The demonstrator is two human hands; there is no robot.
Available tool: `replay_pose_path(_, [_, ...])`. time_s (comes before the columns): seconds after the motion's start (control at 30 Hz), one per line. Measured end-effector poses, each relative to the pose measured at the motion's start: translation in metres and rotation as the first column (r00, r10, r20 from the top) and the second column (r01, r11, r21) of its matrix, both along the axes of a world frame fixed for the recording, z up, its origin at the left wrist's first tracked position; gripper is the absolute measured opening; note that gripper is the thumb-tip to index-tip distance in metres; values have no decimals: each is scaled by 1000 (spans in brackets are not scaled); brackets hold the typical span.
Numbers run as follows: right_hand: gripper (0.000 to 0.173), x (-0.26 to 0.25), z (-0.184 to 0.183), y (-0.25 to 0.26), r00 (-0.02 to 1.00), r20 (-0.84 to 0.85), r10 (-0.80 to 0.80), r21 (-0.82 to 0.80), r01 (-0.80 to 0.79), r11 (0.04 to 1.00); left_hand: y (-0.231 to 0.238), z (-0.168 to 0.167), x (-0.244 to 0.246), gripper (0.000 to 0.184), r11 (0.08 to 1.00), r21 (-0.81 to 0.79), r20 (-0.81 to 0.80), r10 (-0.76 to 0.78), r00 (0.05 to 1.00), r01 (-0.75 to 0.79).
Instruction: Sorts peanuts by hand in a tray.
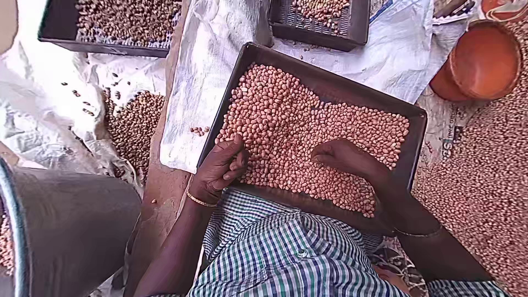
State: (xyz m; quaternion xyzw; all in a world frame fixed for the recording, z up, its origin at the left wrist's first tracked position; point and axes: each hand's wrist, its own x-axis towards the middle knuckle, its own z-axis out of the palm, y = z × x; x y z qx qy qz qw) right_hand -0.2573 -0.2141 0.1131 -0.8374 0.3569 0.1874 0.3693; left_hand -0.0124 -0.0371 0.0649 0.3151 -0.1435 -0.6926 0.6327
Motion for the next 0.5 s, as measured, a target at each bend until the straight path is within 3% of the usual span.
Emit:
replay_pose_path(0.03, [15, 16, 7, -5, 994, -70, 82, -7, -83, 997, 0, 1, 0, 48, 1000, 1, 3, 0, 1000, 0])
replay_pose_path(0.07, [15, 31, 16, -9, 993, -20, 113, -35, -113, 993, 0, 1, 0, 49, 1000, 4, 7, 4, 1000, -4])
replay_pose_path(0.1, [17, 45, 26, -15, 982, 169, 86, -76, -74, 994, 0, 1, 0, 50, 1000, 0, 14, 5, 1000, -5])
replay_pose_path(0.13, [22, 60, 33, -21, 891, 453, 12, -92, 34, 995, 0, 0, 0, 51, 1000, -4, 17, 4, 1000, -4])
replay_pose_path(0.17, [28, 76, 45, -27, 714, 694, -95, -9, 140, 990, 0, -2, 1, 52, 1000, -3, 25, 7, 1000, -7])
replay_pose_path(0.23, [6, 97, 64, -40, 351, 891, -287, 172, 324, 930, 2, -4, 1, 53, 1000, 10, 32, 9, 999, -9])
replay_pose_path(0.27, [2, 94, 64, -44, 297, 909, -294, 169, 383, 908, 2, -5, 1, 53, 1000, 15, 34, 13, 999, -14])
replay_pose_path(0.3, [3, 82, 55, -45, 368, 899, -236, 72, 407, 910, 3, -5, 2, 53, 1000, 14, 34, 13, 999, -13])
replay_pose_path(0.37, [17, 44, 19, -29, 642, 762, -87, -209, 372, 905, 2, -5, 3, 50, 1000, -2, 33, 5, 999, -5])
replay_pose_path(0.4, [17, 25, 4, -12, 743, 665, -78, -274, 339, 900, 2, -5, 3, 49, 1000, -5, 33, -1, 999, 1])
replay_pose_path(0.5, [15, -14, -29, 30, 884, 464, -64, -360, 254, 898, 2, -3, 0, 48, 1000, 2, 51, -16, 999, 16])
